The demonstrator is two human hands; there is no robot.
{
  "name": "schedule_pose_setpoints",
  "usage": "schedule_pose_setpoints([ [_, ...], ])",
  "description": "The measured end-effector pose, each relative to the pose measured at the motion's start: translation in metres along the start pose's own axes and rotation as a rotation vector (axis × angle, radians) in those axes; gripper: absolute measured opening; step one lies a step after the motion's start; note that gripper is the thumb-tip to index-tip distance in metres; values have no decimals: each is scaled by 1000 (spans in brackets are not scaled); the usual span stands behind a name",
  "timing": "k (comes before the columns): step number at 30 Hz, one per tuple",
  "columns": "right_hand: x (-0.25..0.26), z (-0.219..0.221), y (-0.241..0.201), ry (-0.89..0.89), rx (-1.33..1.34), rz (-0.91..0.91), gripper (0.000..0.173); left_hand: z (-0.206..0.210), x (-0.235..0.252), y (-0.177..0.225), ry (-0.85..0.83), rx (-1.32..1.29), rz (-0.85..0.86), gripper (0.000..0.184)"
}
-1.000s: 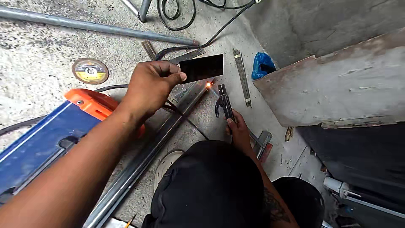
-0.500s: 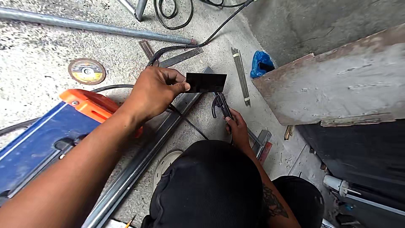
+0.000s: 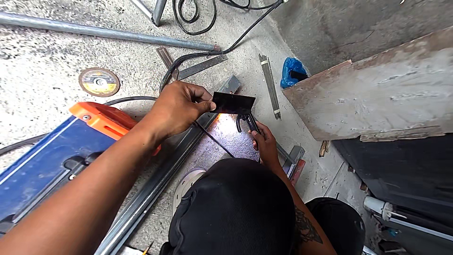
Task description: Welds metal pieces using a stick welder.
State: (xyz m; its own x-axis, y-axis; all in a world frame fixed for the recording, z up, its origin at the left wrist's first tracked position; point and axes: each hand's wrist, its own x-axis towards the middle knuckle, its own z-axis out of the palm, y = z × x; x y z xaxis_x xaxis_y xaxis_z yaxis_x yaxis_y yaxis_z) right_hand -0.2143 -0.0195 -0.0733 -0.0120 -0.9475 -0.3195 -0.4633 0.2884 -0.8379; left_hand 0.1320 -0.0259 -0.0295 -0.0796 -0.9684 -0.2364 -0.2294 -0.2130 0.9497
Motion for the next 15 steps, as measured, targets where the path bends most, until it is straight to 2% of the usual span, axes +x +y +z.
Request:
schedule_pose_setpoints([
  [15,0,1,-1,14,-12,10,37,0,0,0,-13,1,-7,9],
])
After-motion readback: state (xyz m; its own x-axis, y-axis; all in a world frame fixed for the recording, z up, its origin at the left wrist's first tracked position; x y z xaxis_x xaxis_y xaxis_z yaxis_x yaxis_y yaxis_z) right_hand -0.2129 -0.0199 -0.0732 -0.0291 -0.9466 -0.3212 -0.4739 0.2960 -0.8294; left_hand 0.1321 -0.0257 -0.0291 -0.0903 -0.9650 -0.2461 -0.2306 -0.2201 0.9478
